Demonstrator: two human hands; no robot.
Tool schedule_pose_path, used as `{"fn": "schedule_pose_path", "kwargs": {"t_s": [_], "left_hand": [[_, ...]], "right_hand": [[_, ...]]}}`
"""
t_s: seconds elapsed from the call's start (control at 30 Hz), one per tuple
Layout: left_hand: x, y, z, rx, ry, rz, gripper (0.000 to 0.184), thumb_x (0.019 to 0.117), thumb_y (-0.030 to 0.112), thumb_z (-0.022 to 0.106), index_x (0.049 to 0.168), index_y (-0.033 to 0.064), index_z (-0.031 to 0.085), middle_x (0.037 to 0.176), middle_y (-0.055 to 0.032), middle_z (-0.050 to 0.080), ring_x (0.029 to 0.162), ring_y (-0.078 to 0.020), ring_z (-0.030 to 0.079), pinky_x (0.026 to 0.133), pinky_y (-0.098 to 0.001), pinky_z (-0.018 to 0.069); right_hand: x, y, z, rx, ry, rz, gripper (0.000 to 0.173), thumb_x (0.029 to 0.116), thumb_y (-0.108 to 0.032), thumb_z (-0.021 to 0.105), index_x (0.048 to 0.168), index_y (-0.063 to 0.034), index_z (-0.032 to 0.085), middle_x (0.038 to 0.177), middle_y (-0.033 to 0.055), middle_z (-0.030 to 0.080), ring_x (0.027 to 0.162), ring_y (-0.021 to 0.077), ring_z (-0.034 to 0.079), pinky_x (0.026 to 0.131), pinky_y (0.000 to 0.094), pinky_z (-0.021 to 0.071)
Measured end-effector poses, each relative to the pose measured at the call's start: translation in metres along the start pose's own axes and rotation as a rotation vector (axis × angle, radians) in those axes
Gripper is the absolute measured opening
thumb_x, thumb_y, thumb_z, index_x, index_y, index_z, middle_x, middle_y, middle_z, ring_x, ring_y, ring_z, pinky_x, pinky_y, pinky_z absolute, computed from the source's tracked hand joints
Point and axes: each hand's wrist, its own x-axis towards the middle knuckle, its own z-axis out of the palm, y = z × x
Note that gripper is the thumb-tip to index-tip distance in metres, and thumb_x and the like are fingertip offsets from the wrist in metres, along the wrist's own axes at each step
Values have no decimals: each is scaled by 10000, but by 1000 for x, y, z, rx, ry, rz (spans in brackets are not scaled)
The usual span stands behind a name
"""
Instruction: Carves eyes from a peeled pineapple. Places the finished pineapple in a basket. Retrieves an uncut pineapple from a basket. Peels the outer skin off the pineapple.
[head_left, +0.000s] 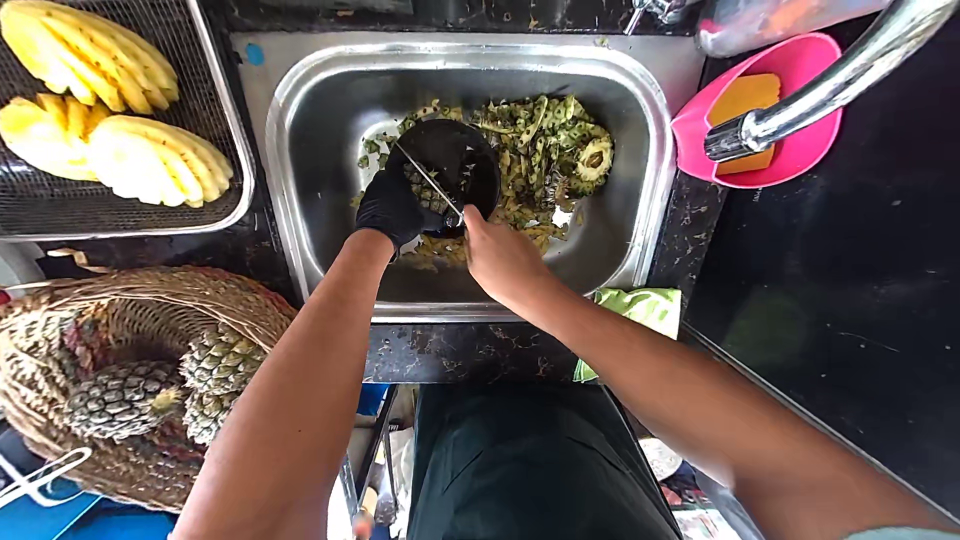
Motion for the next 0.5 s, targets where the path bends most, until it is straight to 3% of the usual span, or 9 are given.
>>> {"fn": "schedule_pose_path", "kwargs": {"t_s": [0.1,0.23,0.4,0.5], "left_hand": [[1,-2,4,12,11,-20,1243,513,361,994,1536,113,332,1325,-226,585,1222,-400,595,996,-589,510],[-1,-2,3,28,0,-13,1264,510,410,994,1526,75,323,1316,-241,573,1209,-414,588,980,-601,506],[0,-1,2,21,-9,-15,1250,523,400,990,1528,66,326,1337,-250,563,1229,-422,581,996,-607,503],[1,0,1,-8,-19,-11,1299,502,401,1005,1550,102,299,1338,-254,558,1235,-436,567,995,-627,490]], "right_hand": [[1,5,10,-24,-5,17,250,1084,-256,446,1310,-154,481,834,117,683,777,356,725,606,524,572],[34,-18,-7,59,-39,12,333,1078,-242,444,1406,-186,447,955,137,717,879,374,731,661,566,578],[6,10,12,-26,-39,27,296,1078,-250,468,1360,-160,470,868,133,692,804,371,724,625,543,575],[33,-2,8,20,-41,37,354,1054,-191,467,1407,-177,463,923,153,714,861,394,727,651,578,571]]}}
